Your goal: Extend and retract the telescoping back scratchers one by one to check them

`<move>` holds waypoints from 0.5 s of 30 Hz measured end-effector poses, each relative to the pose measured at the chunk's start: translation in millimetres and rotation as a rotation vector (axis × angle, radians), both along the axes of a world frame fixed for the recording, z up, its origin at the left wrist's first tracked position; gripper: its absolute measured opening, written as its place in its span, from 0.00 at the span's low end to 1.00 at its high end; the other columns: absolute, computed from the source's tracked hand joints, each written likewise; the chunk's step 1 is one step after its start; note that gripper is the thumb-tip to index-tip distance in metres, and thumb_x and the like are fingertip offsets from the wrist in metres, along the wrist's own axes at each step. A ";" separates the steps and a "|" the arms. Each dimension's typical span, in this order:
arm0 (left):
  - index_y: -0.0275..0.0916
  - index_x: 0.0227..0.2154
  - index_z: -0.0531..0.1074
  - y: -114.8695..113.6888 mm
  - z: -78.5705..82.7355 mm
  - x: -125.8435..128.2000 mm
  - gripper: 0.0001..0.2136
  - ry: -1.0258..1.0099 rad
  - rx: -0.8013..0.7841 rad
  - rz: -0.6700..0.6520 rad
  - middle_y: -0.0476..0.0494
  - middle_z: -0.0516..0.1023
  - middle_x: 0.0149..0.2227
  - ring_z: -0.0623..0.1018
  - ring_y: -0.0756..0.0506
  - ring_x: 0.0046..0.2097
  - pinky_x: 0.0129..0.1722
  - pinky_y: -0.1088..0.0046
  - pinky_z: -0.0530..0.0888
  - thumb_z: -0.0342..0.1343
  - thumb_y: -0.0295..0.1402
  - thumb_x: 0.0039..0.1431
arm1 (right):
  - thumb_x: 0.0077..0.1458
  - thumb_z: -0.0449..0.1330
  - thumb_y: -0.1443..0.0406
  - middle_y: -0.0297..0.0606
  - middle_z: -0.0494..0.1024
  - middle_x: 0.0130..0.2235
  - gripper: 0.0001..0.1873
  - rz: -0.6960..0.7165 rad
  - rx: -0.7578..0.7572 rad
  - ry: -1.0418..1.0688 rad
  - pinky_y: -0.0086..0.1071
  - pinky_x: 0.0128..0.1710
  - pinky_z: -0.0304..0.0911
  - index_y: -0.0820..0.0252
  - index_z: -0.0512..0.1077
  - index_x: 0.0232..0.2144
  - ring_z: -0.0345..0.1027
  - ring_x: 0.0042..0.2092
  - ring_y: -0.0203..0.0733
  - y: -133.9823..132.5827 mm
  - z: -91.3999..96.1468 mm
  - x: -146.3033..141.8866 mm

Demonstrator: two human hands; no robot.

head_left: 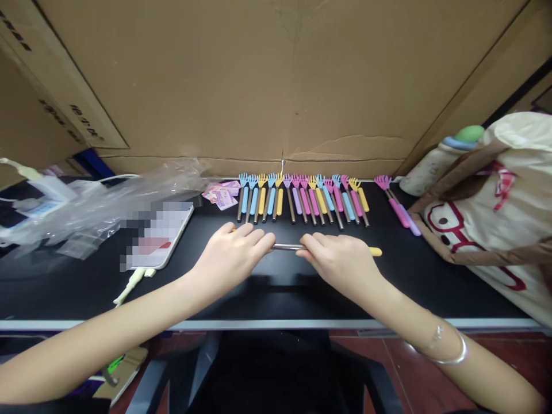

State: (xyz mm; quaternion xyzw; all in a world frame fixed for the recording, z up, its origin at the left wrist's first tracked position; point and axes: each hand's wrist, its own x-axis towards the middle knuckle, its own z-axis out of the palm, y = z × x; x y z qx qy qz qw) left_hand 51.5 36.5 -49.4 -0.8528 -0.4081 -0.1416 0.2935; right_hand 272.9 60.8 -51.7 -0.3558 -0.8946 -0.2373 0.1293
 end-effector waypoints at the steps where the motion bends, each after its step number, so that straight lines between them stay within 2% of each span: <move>1: 0.40 0.29 0.68 2.5 0.4 -1.7 0.09 0.011 0.014 -0.016 0.49 0.73 0.24 0.71 0.46 0.28 0.27 0.66 0.58 0.48 0.31 0.66 | 0.70 0.38 0.56 0.35 0.71 0.23 0.27 0.011 0.006 0.003 0.31 0.24 0.40 0.58 0.70 0.28 0.61 0.22 0.35 2.5 0.4 1.3; 4: 0.41 0.29 0.68 11.9 2.5 -13.5 0.09 0.072 0.080 -0.064 0.49 0.72 0.24 0.71 0.47 0.29 0.27 0.68 0.59 0.48 0.30 0.66 | 0.70 0.39 0.57 0.34 0.71 0.23 0.26 0.041 0.041 0.003 0.30 0.24 0.41 0.58 0.70 0.28 0.62 0.23 0.35 12.2 -1.0 10.7; 7: 0.41 0.29 0.69 21.0 7.4 -44.7 0.09 0.179 0.183 -0.039 0.50 0.72 0.25 0.71 0.48 0.30 0.28 0.70 0.59 0.48 0.27 0.65 | 0.70 0.39 0.57 0.34 0.69 0.21 0.27 0.037 0.125 -0.003 0.31 0.25 0.41 0.59 0.69 0.26 0.60 0.23 0.34 27.7 -4.7 40.2; 10: 0.43 0.31 0.70 24.5 15.6 -95.4 0.07 0.306 0.305 0.040 0.52 0.74 0.26 0.70 0.49 0.31 0.28 0.72 0.59 0.49 0.30 0.65 | 0.68 0.37 0.53 0.38 0.70 0.22 0.31 -0.084 0.176 -0.035 0.31 0.26 0.42 0.60 0.69 0.25 0.59 0.24 0.36 48.1 -7.0 94.7; 12: 0.43 0.29 0.69 22.2 20.3 -132.0 0.08 0.342 0.407 0.083 0.54 0.71 0.22 0.67 0.49 0.29 0.26 0.73 0.57 0.51 0.31 0.64 | 0.67 0.36 0.49 0.40 0.72 0.24 0.33 -0.181 0.203 -0.050 0.31 0.26 0.44 0.60 0.70 0.24 0.58 0.25 0.37 60.4 -6.9 137.4; 15: 0.42 0.24 0.67 13.1 21.3 -177.7 0.11 0.359 0.446 0.171 0.54 0.69 0.20 0.66 0.49 0.27 0.25 0.76 0.57 0.51 0.31 0.64 | 0.65 0.35 0.47 0.43 0.72 0.24 0.34 -0.315 0.182 -0.104 0.32 0.27 0.45 0.59 0.71 0.25 0.58 0.26 0.39 70.7 -4.8 191.3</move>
